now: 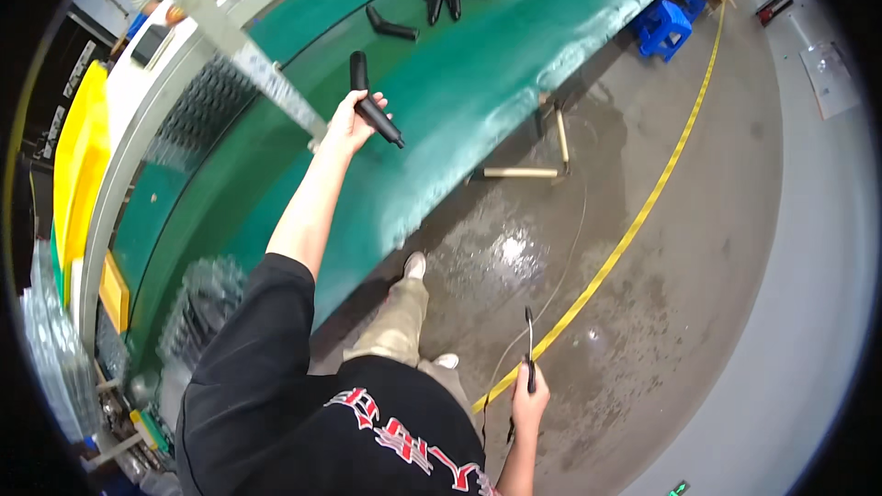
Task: Clean metal brackets using an air duster gun.
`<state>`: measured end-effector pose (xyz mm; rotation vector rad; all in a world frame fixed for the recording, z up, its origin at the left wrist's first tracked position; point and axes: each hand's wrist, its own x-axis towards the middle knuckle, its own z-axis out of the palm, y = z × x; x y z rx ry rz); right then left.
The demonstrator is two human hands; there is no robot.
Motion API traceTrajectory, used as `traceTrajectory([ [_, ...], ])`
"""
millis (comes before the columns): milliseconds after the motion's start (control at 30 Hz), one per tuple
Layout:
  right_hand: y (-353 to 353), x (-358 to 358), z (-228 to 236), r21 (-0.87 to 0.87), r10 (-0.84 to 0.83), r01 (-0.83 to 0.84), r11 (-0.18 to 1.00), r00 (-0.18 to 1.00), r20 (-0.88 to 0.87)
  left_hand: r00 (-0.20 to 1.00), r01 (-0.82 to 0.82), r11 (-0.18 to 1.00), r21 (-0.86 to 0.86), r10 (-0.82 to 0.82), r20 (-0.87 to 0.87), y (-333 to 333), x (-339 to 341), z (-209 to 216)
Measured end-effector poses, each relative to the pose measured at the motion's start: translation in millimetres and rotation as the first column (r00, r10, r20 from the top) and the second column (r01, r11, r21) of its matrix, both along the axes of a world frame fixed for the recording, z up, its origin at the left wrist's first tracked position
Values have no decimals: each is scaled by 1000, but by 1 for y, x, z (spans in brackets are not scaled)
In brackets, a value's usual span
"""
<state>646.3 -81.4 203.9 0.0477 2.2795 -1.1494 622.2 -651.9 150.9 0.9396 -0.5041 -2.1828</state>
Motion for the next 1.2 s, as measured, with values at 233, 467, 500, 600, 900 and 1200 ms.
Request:
traceTrajectory([
  [233, -65, -7, 15, 136, -261, 257, 957, 965, 13, 962, -210, 977, 41, 199, 187, -166, -70, -117],
  [467, -109, -17, 14, 215, -261, 248, 945, 965, 35, 865, -2, 974, -226, 116, 489, -236, -94, -148],
  [500, -113, -19, 15, 212, -259, 246, 946, 965, 36, 818, 31, 959, -282, 138, 558, -240, -99, -150],
  [600, -116, -15, 15, 220, -235, 223, 950, 971, 30, 652, 163, 889, -428, 228, 723, -246, -111, -154],
  [900, -96, -8, 10, 198, -130, 115, 973, 989, 64, 481, 253, 758, -602, 441, 758, -216, -97, -163],
  [1200, -69, -1, -17, 50, 127, -129, 990, 991, 47, 897, 228, 843, -487, 12, 441, 163, 11, -26],
])
